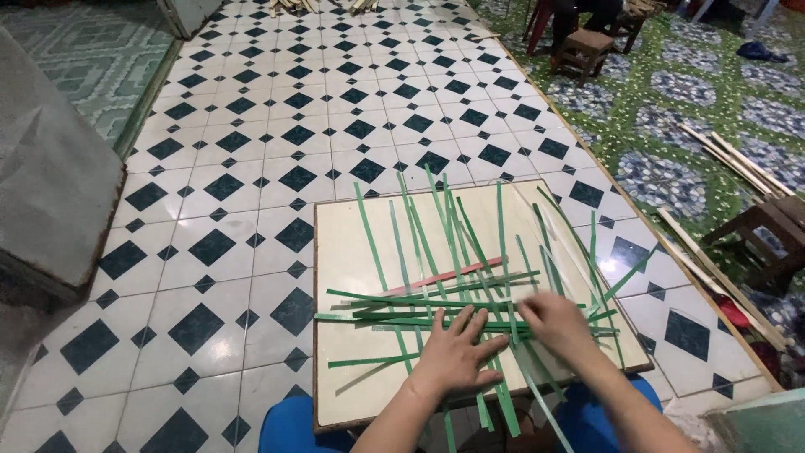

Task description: Manually weaving green and pink plastic strips together on a flat surface to create a woven mat.

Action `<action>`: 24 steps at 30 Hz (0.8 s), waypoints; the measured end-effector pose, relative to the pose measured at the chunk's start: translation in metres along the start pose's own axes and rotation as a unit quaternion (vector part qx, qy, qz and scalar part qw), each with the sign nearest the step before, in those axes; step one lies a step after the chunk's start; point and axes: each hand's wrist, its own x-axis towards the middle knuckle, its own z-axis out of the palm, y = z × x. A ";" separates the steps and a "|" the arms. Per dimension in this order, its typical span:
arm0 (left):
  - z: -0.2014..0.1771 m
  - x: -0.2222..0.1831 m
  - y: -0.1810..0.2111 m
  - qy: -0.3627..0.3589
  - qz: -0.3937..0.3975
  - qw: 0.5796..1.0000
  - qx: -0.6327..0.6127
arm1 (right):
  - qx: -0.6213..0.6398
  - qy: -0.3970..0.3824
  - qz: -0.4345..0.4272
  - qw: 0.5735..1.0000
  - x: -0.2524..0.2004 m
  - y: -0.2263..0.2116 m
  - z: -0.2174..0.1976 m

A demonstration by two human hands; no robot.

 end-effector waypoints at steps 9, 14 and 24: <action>-0.002 0.000 0.002 -0.014 -0.008 1.000 0.006 | 0.185 -0.306 0.209 0.910 -0.089 0.206 0.104; -0.003 -0.001 0.005 -0.020 -0.013 0.999 0.025 | 0.470 -0.293 0.343 0.759 -0.107 0.128 0.055; 0.016 0.009 -0.003 0.011 -0.001 1.000 0.018 | 0.461 -0.313 0.226 0.799 -0.097 0.137 0.042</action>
